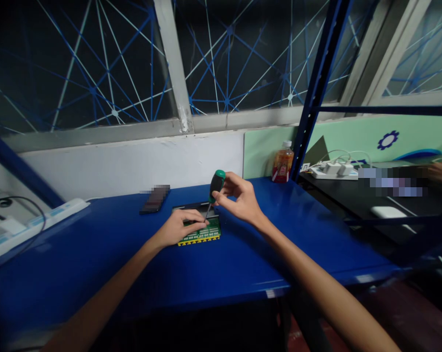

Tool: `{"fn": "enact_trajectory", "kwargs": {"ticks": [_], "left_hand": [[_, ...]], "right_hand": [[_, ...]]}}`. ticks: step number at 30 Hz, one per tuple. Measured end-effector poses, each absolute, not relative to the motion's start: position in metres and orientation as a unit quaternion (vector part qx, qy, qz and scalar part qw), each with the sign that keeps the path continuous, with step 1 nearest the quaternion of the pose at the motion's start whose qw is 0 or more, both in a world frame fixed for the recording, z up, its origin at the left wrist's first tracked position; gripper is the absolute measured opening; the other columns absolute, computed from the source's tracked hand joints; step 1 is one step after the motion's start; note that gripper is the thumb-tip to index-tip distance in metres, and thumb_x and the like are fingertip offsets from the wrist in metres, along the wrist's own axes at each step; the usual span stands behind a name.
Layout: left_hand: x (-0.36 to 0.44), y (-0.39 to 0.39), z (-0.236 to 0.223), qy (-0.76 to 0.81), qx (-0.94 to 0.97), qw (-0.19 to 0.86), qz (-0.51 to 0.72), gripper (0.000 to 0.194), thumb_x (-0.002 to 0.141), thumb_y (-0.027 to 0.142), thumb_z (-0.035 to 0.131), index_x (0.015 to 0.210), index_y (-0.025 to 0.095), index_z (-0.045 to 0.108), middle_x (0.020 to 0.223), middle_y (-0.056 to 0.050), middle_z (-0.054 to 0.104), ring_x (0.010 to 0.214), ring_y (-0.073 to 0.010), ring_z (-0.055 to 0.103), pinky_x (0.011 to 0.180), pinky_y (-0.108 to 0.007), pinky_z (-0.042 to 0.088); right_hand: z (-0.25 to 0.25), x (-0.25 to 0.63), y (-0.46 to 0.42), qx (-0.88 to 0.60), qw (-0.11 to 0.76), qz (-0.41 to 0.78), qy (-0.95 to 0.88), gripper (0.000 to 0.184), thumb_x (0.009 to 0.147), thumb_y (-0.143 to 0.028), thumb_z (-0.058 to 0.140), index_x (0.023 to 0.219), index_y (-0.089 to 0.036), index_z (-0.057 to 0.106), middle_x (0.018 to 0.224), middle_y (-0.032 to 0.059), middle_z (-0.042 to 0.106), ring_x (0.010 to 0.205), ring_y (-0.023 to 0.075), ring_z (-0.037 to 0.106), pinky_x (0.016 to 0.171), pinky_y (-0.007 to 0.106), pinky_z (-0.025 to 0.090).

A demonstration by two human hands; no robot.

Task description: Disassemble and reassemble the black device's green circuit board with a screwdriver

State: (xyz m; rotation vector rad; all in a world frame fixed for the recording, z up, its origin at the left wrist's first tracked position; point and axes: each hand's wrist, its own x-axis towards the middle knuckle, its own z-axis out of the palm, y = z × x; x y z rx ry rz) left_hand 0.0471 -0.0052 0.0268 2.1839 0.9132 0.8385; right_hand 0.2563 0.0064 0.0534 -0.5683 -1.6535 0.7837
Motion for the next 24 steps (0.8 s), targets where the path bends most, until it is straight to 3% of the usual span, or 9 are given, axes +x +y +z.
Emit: {"fn": "enact_trajectory", "kwargs": {"ticks": [13,24], "left_hand": [[0.046,-0.003,0.020,0.395,0.772,0.308,0.391,0.021,0.074,0.025,0.070,0.092,0.016,0.073,0.083,-0.006,0.072,0.077,-0.0186,0.064,0.073,-0.032,0.050],[0.045,-0.004,0.018,0.394,0.768,0.292,0.411,0.027,0.073,0.029,0.071,0.098,0.018,0.073,0.079,-0.005,0.074,0.070,-0.0171,0.063,0.068,-0.031,0.049]], "right_hand": [[0.054,0.254,0.004,-0.225,0.599,0.313,-0.702,0.024,0.077,-0.030,0.066,0.094,-0.018,0.054,0.077,0.0021,0.062,0.060,0.0163,0.064,0.058,0.033,0.056],[0.054,0.251,0.005,-0.217,0.617,0.337,-0.677,0.022,0.078,-0.027,0.066,0.093,-0.018,0.053,0.075,0.0019,0.063,0.057,0.0156,0.064,0.057,0.033,0.055]]}}
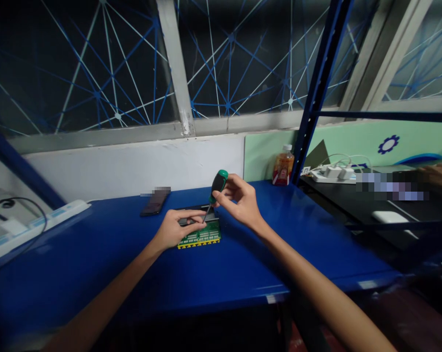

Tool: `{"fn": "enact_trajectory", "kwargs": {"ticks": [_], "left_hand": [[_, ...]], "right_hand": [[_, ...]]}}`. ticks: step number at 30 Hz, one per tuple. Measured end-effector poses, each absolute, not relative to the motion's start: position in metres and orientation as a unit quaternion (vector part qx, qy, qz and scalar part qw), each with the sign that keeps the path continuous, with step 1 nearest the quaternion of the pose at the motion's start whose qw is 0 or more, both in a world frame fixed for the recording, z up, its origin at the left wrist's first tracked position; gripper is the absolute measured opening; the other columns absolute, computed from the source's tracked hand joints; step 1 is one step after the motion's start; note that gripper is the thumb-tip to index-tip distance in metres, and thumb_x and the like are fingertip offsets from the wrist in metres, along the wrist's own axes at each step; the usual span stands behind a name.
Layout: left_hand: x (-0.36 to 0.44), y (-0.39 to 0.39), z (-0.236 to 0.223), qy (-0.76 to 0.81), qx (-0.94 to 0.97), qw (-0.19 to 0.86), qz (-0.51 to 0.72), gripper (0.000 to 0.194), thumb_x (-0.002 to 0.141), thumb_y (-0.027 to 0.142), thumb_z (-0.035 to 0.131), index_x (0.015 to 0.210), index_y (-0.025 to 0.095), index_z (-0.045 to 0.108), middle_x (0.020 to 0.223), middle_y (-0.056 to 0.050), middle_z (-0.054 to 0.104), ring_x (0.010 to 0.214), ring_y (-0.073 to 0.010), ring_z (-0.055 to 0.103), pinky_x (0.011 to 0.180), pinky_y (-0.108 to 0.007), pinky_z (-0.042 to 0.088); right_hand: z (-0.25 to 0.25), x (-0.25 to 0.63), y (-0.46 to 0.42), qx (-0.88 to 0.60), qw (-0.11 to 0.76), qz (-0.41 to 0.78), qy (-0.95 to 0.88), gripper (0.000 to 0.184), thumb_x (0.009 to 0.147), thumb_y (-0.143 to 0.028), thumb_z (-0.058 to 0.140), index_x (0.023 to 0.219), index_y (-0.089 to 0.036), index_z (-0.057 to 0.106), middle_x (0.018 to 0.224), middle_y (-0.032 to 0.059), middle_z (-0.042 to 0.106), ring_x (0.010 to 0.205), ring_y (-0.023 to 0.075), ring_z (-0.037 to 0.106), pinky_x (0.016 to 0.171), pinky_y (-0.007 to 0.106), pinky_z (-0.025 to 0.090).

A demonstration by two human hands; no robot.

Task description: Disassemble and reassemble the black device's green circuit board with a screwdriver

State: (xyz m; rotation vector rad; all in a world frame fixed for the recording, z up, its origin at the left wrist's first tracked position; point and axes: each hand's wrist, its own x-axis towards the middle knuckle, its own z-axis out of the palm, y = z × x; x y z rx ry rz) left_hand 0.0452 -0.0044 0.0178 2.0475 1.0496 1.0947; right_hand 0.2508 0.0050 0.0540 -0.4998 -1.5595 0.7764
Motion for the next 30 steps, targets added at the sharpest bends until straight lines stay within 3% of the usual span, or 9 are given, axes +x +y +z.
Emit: {"fn": "enact_trajectory", "kwargs": {"ticks": [11,16,24,30], "left_hand": [[0.040,-0.007,0.032,0.377,0.808,0.264,0.368,0.036,0.079,0.030,0.065,0.112,0.016,0.067,0.089,-0.008,0.072,0.069,-0.0148,0.058,0.060,-0.028,0.043],[0.032,-0.003,0.032,0.382,0.832,0.233,0.328,0.026,0.083,0.034,0.059,0.096,0.015,0.073,0.089,-0.008,0.072,0.067,-0.0144,0.056,0.060,-0.027,0.043],[0.030,0.001,0.030,0.366,0.854,0.230,0.290,0.021,0.079,0.033,0.064,0.078,0.014,0.072,0.074,-0.004,0.069,0.066,-0.0138,0.057,0.062,-0.026,0.041],[0.026,0.006,0.024,0.369,0.853,0.234,0.284,0.020,0.078,0.032,0.065,0.076,0.014,0.072,0.071,-0.004,0.068,0.065,-0.0133,0.056,0.062,-0.025,0.041]], "right_hand": [[0.050,0.249,0.008,-0.229,0.611,0.355,-0.669,0.026,0.078,-0.032,0.066,0.097,-0.018,0.053,0.071,0.0002,0.061,0.056,0.0146,0.063,0.056,0.032,0.054],[0.040,0.239,0.007,-0.251,0.568,0.354,-0.699,0.031,0.076,-0.033,0.068,0.098,-0.018,0.054,0.072,-0.0003,0.061,0.055,0.0133,0.062,0.054,0.030,0.053],[0.032,0.227,0.003,-0.259,0.532,0.313,-0.743,0.032,0.078,-0.030,0.066,0.106,-0.019,0.052,0.071,-0.0018,0.060,0.056,0.0134,0.064,0.053,0.028,0.052],[0.028,0.225,0.003,-0.257,0.516,0.283,-0.766,0.031,0.080,-0.029,0.064,0.107,-0.018,0.052,0.070,-0.0012,0.061,0.057,0.0134,0.063,0.054,0.028,0.053]]}}
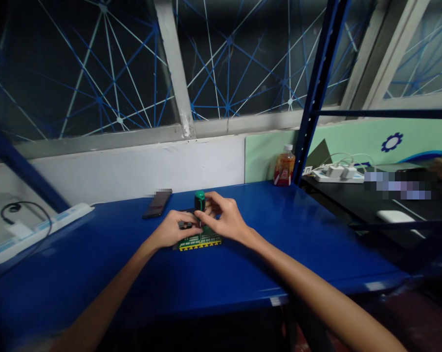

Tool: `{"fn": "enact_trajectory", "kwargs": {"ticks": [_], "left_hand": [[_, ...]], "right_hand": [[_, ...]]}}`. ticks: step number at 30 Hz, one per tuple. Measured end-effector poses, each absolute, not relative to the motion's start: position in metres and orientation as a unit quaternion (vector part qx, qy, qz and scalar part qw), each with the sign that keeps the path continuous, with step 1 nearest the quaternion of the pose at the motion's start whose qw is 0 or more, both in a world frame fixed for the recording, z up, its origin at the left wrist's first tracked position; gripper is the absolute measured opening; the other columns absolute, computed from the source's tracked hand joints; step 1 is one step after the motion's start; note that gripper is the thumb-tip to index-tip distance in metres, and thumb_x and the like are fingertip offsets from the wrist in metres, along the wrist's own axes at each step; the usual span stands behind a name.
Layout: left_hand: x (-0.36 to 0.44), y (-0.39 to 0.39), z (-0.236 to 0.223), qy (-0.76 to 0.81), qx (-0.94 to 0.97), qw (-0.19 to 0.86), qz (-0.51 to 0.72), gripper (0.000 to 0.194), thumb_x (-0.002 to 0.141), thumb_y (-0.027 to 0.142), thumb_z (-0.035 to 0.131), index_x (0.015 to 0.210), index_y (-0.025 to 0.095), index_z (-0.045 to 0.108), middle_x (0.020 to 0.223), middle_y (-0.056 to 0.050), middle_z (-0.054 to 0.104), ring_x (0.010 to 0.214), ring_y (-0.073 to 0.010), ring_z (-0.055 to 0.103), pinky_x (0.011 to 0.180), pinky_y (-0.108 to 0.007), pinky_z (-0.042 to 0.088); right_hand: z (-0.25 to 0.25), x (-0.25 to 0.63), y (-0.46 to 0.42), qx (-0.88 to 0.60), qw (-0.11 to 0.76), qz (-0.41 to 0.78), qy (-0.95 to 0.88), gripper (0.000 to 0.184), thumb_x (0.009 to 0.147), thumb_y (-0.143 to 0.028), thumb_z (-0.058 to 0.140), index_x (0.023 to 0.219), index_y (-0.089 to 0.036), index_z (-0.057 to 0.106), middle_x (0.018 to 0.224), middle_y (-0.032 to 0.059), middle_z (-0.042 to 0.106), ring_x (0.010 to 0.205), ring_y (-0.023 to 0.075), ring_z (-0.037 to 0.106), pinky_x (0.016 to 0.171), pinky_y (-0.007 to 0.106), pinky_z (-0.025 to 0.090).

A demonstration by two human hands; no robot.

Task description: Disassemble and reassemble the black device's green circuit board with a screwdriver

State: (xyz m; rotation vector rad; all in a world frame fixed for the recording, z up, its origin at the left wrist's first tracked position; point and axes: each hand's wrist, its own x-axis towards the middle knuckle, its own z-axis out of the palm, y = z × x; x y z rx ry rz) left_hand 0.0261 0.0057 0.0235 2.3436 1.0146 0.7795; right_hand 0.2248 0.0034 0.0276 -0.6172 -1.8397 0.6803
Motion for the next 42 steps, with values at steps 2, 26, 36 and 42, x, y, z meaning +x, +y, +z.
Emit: {"fn": "enact_trajectory", "kwargs": {"ticks": [2,26,36,42], "left_hand": [[0.025,0.007,0.022,0.372,0.853,0.234,0.281,0.021,0.078,0.033,0.064,0.076,0.014,0.072,0.071,-0.004,0.068,0.065,-0.0136,0.056,0.062,-0.026,0.041],[0.026,0.004,0.025,0.388,0.846,0.250,0.267,0.016,0.076,0.024,0.062,0.080,0.014,0.074,0.079,-0.006,0.073,0.073,-0.0181,0.064,0.071,-0.028,0.048],[0.025,0.006,0.022,0.373,0.835,0.263,0.307,0.017,0.071,0.031,0.070,0.073,0.014,0.073,0.076,-0.005,0.070,0.072,-0.0173,0.062,0.068,-0.027,0.047],[0.024,0.009,0.014,0.380,0.824,0.288,0.308,0.014,0.071,0.027,0.069,0.075,0.014,0.072,0.075,-0.004,0.069,0.070,-0.0163,0.061,0.066,-0.026,0.047]], "right_hand": [[0.027,0.224,0.003,-0.264,0.511,0.266,-0.773,0.031,0.081,-0.030,0.063,0.107,-0.017,0.052,0.071,-0.0005,0.061,0.058,0.0135,0.063,0.055,0.028,0.053],[0.060,0.224,0.013,-0.271,0.367,0.181,-0.871,0.054,0.080,-0.036,0.056,0.129,-0.021,0.040,0.080,0.0011,0.063,0.063,0.0143,0.057,0.056,0.028,0.041],[0.055,0.220,0.007,-0.268,0.371,0.187,-0.870,0.060,0.078,-0.028,0.053,0.135,-0.022,0.034,0.073,-0.0014,0.059,0.061,0.0150,0.054,0.057,0.029,0.039],[0.055,0.216,0.003,-0.281,0.386,0.170,-0.862,0.055,0.081,-0.040,0.055,0.131,-0.024,0.041,0.072,-0.0012,0.056,0.062,0.0156,0.052,0.057,0.030,0.039]]}}
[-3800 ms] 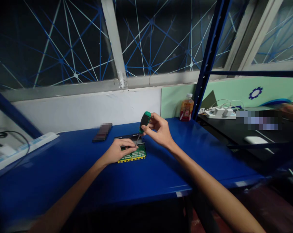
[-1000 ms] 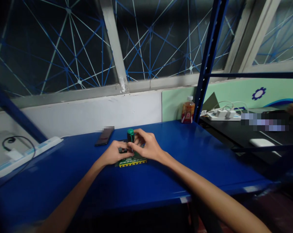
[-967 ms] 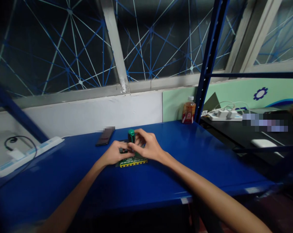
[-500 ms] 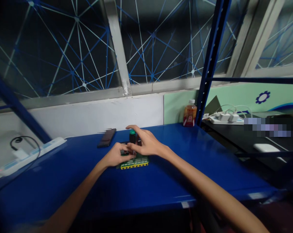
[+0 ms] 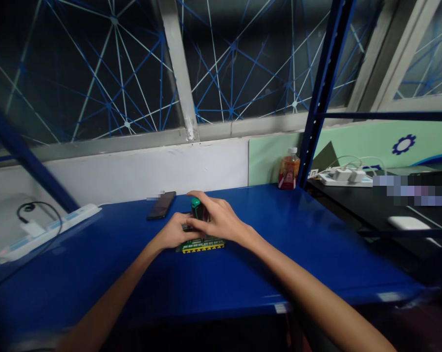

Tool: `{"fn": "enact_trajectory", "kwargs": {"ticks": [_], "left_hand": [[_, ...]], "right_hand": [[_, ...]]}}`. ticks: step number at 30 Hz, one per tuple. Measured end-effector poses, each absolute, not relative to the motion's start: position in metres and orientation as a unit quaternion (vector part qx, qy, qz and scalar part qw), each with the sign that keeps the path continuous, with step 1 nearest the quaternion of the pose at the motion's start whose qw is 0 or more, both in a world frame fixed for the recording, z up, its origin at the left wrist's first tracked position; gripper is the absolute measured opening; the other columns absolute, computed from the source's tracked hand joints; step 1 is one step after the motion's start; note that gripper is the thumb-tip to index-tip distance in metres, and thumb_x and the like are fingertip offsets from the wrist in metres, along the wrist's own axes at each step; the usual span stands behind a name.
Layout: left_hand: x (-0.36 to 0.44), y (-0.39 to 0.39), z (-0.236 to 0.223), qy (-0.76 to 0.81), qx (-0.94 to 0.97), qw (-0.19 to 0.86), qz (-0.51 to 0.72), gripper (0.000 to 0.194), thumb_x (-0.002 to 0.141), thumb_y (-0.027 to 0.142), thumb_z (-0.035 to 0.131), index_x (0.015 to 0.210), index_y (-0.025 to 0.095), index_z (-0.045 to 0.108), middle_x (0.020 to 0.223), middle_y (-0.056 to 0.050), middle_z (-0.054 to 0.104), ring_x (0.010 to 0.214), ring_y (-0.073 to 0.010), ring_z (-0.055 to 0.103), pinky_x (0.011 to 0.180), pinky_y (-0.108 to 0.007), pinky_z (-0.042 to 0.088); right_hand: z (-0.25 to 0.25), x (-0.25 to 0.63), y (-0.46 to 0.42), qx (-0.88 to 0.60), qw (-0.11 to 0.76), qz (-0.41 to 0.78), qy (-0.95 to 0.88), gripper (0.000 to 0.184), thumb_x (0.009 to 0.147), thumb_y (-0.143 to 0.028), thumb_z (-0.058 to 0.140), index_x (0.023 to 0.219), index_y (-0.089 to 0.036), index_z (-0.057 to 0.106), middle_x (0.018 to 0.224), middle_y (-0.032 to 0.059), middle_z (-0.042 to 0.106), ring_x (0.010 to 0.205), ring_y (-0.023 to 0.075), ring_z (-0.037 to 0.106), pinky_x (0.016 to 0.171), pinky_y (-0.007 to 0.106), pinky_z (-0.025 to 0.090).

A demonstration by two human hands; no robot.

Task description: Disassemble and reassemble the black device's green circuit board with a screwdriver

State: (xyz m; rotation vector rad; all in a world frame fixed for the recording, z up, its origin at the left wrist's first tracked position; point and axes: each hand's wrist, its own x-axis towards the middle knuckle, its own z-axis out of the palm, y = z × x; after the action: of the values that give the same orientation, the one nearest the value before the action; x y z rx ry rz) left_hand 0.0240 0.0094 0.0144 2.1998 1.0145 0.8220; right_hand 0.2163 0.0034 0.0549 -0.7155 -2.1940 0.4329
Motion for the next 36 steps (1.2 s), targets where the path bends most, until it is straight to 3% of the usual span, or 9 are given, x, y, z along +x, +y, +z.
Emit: {"fn": "enact_trajectory", "kwargs": {"ticks": [12,19,29,36], "left_hand": [[0.024,0.007,0.020,0.379,0.856,0.233,0.265,0.023,0.081,0.034,0.061,0.077,0.015,0.074,0.071,-0.003,0.067,0.067,-0.0149,0.059,0.065,-0.024,0.044],[0.024,0.005,0.023,0.369,0.858,0.243,0.262,0.019,0.081,0.031,0.061,0.080,0.017,0.074,0.081,-0.004,0.070,0.076,-0.0169,0.061,0.073,-0.026,0.044],[0.024,0.007,0.021,0.364,0.854,0.237,0.286,0.018,0.073,0.033,0.068,0.074,0.016,0.073,0.072,-0.003,0.067,0.068,-0.0149,0.057,0.062,-0.025,0.042],[0.023,0.010,0.016,0.366,0.842,0.250,0.306,0.016,0.075,0.026,0.065,0.069,0.012,0.071,0.067,-0.002,0.064,0.064,-0.0134,0.055,0.060,-0.024,0.041]], "right_hand": [[0.053,0.227,0.003,-0.258,0.373,0.183,-0.872,0.069,0.077,-0.028,0.053,0.141,-0.026,0.027,0.096,0.0037,0.058,0.073,0.0176,0.054,0.067,0.035,0.045],[0.051,0.225,0.001,-0.249,0.373,0.197,-0.872,0.068,0.079,-0.019,0.051,0.142,-0.025,0.026,0.089,0.0028,0.059,0.073,0.0184,0.055,0.067,0.036,0.047],[0.047,0.223,0.000,-0.253,0.397,0.163,-0.867,0.060,0.083,-0.033,0.059,0.137,-0.025,0.035,0.095,0.0042,0.060,0.074,0.0183,0.056,0.066,0.035,0.046],[0.048,0.220,-0.003,-0.269,0.404,0.130,-0.865,0.059,0.085,-0.040,0.052,0.137,-0.022,0.034,0.095,0.0055,0.061,0.073,0.0185,0.056,0.062,0.034,0.044]]}}
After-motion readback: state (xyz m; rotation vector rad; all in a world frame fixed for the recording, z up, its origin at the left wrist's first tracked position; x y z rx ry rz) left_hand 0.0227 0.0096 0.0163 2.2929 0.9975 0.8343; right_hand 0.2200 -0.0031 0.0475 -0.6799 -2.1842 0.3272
